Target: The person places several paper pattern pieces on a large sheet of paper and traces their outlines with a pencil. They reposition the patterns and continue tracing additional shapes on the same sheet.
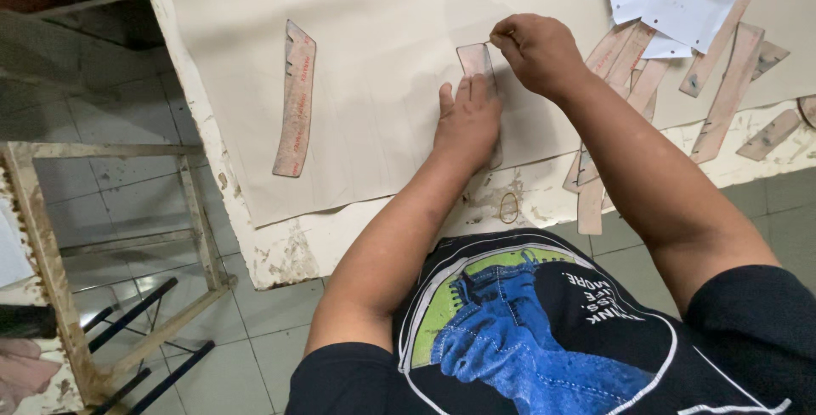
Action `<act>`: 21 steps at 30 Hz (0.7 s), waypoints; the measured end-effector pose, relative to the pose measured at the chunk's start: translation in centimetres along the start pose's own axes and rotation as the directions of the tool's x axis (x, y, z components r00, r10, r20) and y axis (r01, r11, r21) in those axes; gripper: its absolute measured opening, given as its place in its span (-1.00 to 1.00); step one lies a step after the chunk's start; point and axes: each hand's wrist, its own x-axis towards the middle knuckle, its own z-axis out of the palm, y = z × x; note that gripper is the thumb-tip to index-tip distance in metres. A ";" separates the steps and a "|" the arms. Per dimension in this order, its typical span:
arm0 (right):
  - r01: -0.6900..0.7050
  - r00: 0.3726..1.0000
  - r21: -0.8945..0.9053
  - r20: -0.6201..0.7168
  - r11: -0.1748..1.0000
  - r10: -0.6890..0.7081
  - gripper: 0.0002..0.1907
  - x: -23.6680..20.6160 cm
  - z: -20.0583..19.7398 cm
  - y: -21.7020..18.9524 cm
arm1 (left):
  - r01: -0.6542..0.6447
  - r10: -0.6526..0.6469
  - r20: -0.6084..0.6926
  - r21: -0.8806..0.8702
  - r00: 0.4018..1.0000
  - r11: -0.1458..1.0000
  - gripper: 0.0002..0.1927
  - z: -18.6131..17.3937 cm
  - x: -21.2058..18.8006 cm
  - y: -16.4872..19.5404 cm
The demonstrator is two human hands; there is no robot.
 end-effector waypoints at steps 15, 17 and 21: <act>-0.022 0.997 0.023 0.073 0.999 0.020 -0.83 -8.1 -0.7 -2.3 | 0.051 -0.049 0.101 -0.017 0.994 0.999 -0.08 -1.1 -0.4 -0.6; -0.021 0.999 0.044 0.031 0.999 0.019 -0.84 -7.4 -0.6 -2.0 | 0.034 -0.034 0.093 0.000 0.995 0.999 -0.08 -1.2 -0.3 -0.5; -0.046 0.997 0.136 -0.050 0.990 0.053 -0.84 -4.5 -0.1 -0.7 | 0.032 -0.035 0.093 0.026 0.995 0.999 -0.10 -0.9 -0.1 -0.4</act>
